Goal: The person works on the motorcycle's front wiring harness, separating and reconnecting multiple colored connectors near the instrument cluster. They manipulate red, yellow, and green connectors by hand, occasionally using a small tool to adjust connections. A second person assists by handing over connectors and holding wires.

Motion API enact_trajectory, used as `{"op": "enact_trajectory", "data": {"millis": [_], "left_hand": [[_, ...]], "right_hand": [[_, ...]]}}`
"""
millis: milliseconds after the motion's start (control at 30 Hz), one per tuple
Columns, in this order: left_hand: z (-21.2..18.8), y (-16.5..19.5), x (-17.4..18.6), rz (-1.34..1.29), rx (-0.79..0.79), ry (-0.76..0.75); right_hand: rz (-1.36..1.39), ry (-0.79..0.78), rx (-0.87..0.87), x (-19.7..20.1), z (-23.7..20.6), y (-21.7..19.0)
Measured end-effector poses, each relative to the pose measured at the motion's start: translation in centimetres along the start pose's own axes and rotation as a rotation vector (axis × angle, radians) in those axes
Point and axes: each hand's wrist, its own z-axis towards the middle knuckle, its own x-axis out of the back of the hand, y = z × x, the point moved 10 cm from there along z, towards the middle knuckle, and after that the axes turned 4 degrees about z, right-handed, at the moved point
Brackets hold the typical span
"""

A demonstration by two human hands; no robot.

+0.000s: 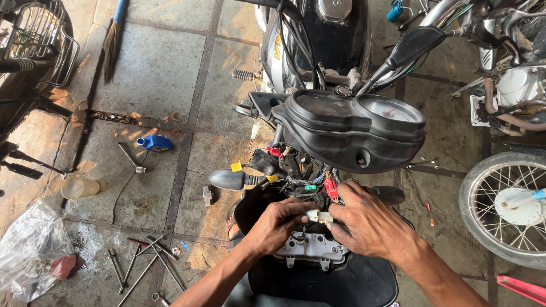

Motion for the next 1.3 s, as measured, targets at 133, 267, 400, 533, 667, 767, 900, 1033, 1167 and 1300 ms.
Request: {"op": "enact_trajectory", "data": {"millis": [133, 267, 400, 533, 667, 767, 900, 1033, 1167, 1300], "left_hand": [[0.2, 0.7, -0.2, -0.024, -0.006, -0.036], [0.1, 1.5, 0.0, 0.103, -0.011, -0.052], [-0.6, 2.9, -0.2, 0.136, -0.1, -0.037], [-0.7, 1.6, -0.4, 0.138, 0.001, -0.015], [-0.8, 0.3, -0.9, -0.062, 0.035, -0.019], [-0.9, -1.4, -1.8, -0.24, 0.138, -0.046], [-0.8, -2.1, -2.0, -0.28, 0.148, -0.059], [-0.7, -2.4, -2.1, -0.263, 0.17, -0.061], [-0.6, -2.4, -1.9, -0.292, 0.167, -0.039], [-0.8, -1.9, -1.9, -0.315, 0.113, -0.033]], "right_hand": [[-0.008, -0.042, 0.001, -0.4, 0.2, 0.3], [0.026, 0.001, 0.02, -0.1, 0.0, 0.3], [0.044, 0.047, 0.028, 0.1, -0.1, 0.5], [-0.034, 0.104, 0.104, 0.3, -0.2, -0.3], [-0.024, 0.096, 0.102, 0.3, 0.1, -0.3], [-0.015, 0.083, 0.102, 0.4, 0.1, -0.3], [-0.022, 0.093, 0.124, 0.5, 0.2, -0.5], [-0.04, 0.004, 0.047, -0.3, 0.4, 0.2], [-0.035, 0.016, 0.062, -0.1, 0.5, 0.1], [-0.047, 0.028, 0.072, -0.2, 0.3, 0.1]]}}
